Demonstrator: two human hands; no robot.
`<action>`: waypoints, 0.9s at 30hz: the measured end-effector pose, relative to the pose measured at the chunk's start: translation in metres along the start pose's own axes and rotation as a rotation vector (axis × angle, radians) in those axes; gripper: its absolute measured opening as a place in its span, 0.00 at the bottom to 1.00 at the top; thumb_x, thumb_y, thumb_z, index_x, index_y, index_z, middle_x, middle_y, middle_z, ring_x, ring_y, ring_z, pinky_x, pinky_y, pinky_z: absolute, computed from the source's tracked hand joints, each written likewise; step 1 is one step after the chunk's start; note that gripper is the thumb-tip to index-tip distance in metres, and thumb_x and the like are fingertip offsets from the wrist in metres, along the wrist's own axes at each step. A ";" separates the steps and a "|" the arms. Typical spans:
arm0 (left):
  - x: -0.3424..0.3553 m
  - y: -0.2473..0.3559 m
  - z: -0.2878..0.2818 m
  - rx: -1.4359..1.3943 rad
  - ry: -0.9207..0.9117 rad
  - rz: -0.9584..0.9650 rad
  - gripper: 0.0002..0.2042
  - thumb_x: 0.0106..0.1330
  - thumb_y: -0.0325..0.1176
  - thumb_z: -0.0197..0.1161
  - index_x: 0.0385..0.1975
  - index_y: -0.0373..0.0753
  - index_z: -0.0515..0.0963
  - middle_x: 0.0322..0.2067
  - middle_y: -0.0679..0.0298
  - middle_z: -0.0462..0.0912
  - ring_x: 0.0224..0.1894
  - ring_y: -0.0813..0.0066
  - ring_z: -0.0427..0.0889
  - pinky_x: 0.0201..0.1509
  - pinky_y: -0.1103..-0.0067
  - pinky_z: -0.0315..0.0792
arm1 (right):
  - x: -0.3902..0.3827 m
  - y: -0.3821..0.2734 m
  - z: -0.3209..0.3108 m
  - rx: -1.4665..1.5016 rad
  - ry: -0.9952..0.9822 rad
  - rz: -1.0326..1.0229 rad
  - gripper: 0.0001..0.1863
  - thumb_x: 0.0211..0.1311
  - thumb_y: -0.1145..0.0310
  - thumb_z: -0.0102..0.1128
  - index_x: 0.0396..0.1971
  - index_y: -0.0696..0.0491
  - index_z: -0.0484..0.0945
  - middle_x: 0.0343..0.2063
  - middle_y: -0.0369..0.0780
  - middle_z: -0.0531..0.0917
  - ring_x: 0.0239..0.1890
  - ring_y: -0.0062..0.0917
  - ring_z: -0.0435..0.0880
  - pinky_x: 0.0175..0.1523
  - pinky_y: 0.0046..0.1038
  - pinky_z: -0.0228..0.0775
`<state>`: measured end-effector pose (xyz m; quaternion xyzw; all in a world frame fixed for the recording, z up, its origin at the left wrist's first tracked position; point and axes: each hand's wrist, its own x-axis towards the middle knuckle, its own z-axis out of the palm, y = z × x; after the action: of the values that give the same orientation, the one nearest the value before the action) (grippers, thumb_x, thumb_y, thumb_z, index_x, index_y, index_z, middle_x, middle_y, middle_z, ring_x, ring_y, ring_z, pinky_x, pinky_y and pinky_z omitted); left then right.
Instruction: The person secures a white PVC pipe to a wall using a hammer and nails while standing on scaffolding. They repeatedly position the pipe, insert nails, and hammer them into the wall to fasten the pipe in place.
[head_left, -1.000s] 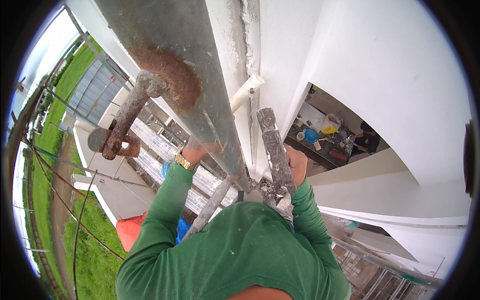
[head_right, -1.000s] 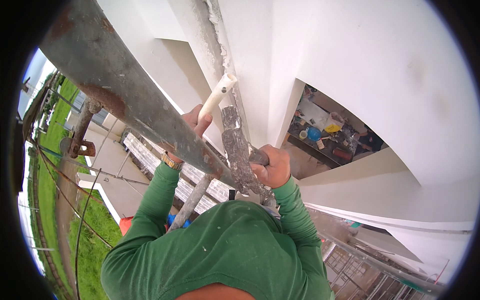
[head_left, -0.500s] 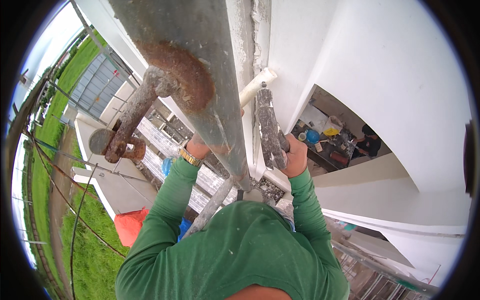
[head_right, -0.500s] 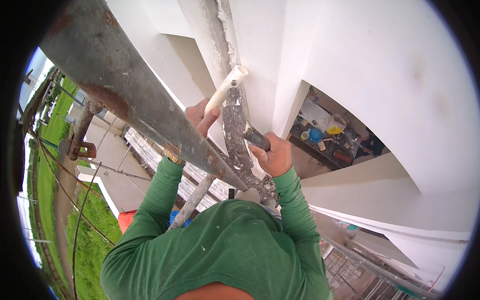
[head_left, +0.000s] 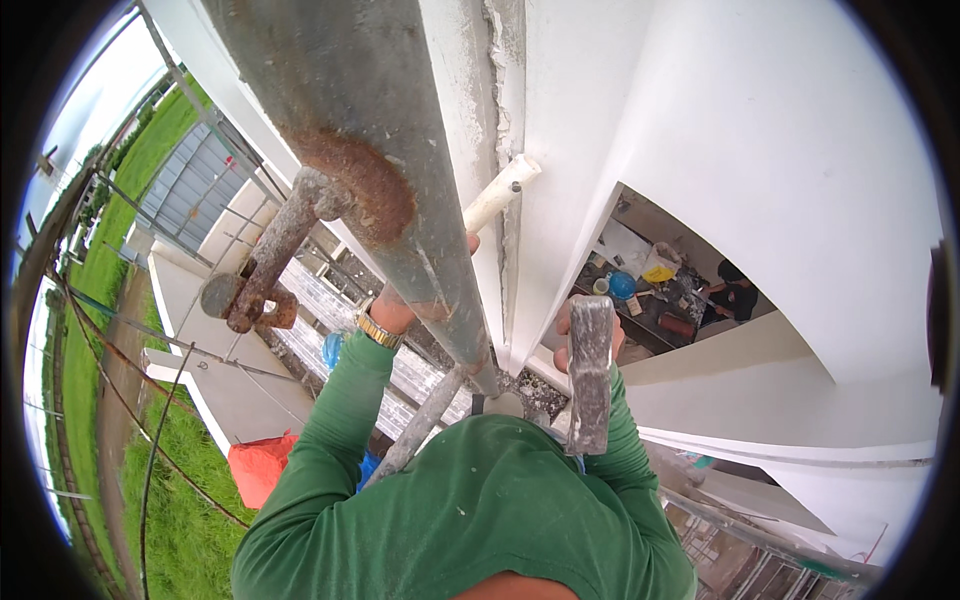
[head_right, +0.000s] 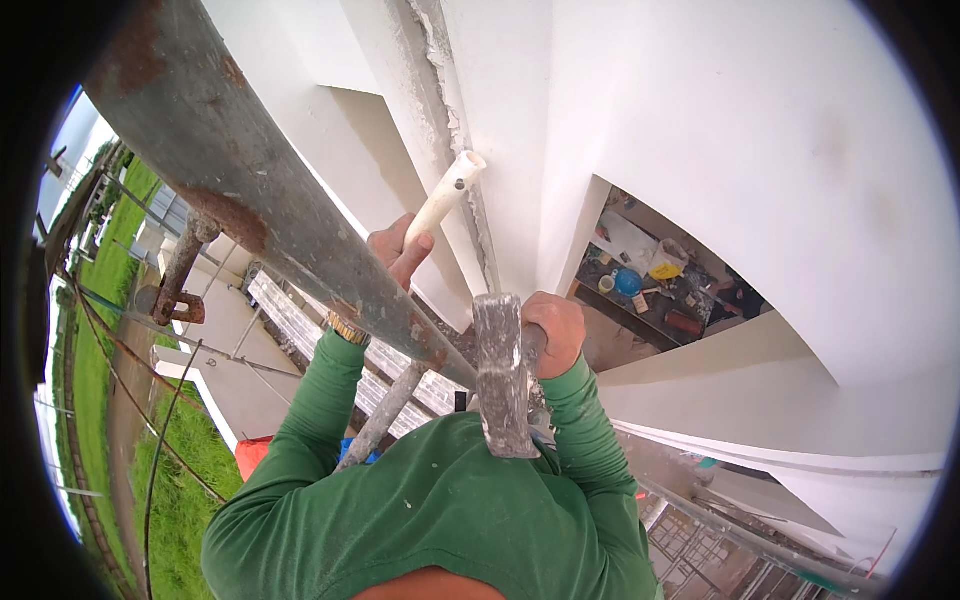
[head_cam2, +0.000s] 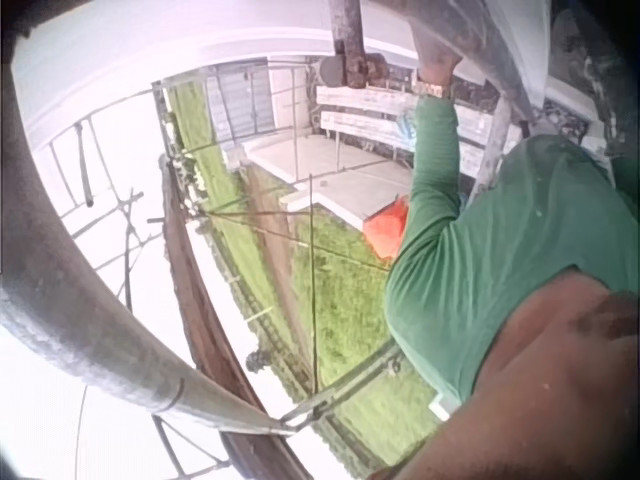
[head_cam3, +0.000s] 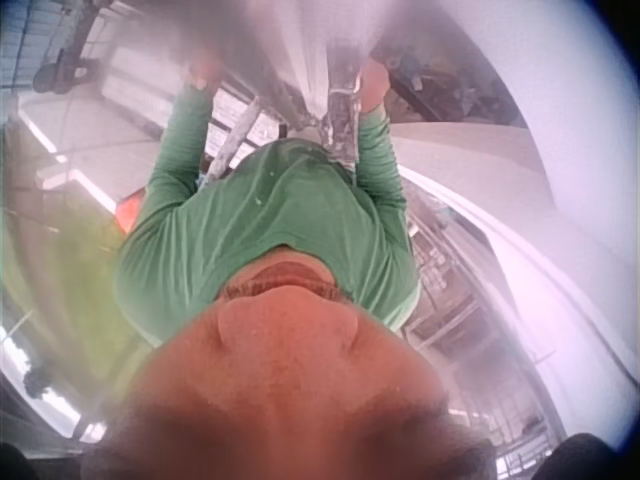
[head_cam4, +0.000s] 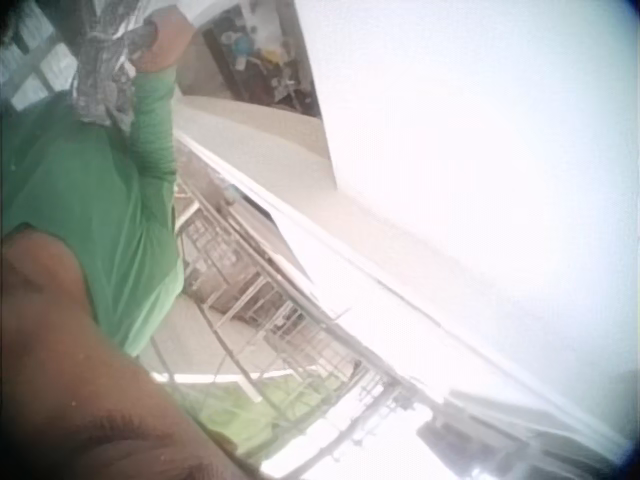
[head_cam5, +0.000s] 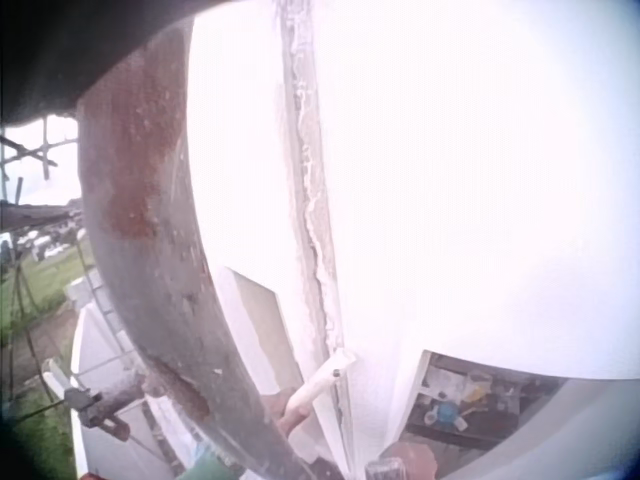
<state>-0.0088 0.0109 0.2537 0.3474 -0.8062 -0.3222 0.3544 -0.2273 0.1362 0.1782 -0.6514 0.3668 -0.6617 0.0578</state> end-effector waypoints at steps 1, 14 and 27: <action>0.002 0.000 0.001 0.000 -0.001 0.004 0.32 0.72 0.65 0.45 0.39 0.35 0.76 0.14 0.66 0.68 0.19 0.76 0.68 0.24 0.71 0.62 | 0.000 0.006 -0.002 -0.047 -0.002 -0.044 0.17 0.57 0.57 0.68 0.24 0.53 0.72 0.19 0.41 0.77 0.19 0.36 0.77 0.25 0.31 0.67; 0.002 -0.004 0.007 -0.204 0.019 0.053 0.30 0.73 0.63 0.44 0.36 0.37 0.76 0.15 0.64 0.68 0.18 0.73 0.68 0.24 0.71 0.63 | -0.019 0.014 0.003 -0.100 -0.094 0.334 0.19 0.61 0.56 0.64 0.27 0.57 0.72 0.17 0.47 0.75 0.20 0.43 0.77 0.26 0.33 0.66; -0.005 -0.006 0.010 0.068 -0.026 -0.031 0.30 0.72 0.63 0.46 0.32 0.36 0.74 0.15 0.63 0.66 0.19 0.71 0.67 0.24 0.70 0.61 | -0.032 0.006 -0.013 -0.188 -0.131 0.398 0.22 0.58 0.50 0.68 0.26 0.57 0.75 0.14 0.44 0.72 0.18 0.39 0.77 0.25 0.33 0.65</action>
<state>-0.0120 0.0143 0.2416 0.3676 -0.8156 -0.3046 0.3268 -0.2371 0.1546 0.1503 -0.6103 0.5435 -0.5566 0.1497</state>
